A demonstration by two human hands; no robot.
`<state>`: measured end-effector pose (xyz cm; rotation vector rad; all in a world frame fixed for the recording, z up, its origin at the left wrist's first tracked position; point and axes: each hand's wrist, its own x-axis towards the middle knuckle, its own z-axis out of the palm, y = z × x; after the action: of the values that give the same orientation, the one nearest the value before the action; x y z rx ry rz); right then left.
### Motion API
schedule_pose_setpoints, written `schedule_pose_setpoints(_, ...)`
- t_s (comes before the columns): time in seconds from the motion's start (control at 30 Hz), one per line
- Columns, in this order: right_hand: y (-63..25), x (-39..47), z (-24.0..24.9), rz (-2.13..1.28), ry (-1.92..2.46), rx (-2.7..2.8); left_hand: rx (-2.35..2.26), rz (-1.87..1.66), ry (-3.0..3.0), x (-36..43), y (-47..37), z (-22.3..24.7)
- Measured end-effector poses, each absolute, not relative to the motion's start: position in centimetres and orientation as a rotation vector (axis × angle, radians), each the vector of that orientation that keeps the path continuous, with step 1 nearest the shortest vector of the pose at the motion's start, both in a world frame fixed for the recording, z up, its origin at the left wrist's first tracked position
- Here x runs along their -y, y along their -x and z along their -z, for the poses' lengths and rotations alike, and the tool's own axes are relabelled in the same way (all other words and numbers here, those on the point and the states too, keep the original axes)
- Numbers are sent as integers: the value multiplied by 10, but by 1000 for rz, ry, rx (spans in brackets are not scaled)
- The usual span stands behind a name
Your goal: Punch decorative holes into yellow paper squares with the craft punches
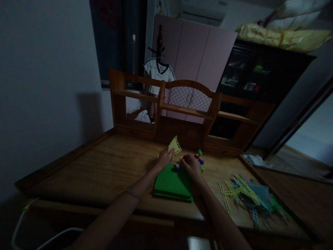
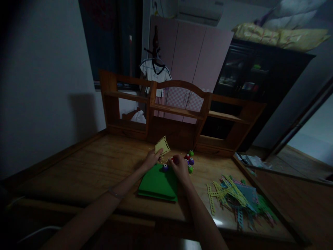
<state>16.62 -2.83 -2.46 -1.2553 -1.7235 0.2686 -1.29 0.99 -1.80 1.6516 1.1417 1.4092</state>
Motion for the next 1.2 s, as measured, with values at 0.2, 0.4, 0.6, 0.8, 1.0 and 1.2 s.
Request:
schedule_pose_setpoints(0.2,-168,26,28,-166,1257,1836,-1144,-1490,-1443,-18,14,22)
schedule_pose_setpoints(0.4,-164,30,19,-226,1208,1808,-1190,-1571,-1201,-28,21,25)
schedule_pose_setpoints(0.6,-163,37,10,-142,1197,1733,-1234,-1593,-1169,-29,26,25)
schedule_pose_setpoints(0.8,-158,43,6,-233,1158,1900,-1207,-1576,-1198,-24,26,20)
schedule_pose_setpoints(1.0,-155,50,5,-322,1161,2074,-1188,-1574,-1185,-23,25,19)
schedule_pose_setpoints(1.2,-158,48,7,-310,1170,2131,-1195,-1563,-1216,-18,25,14)
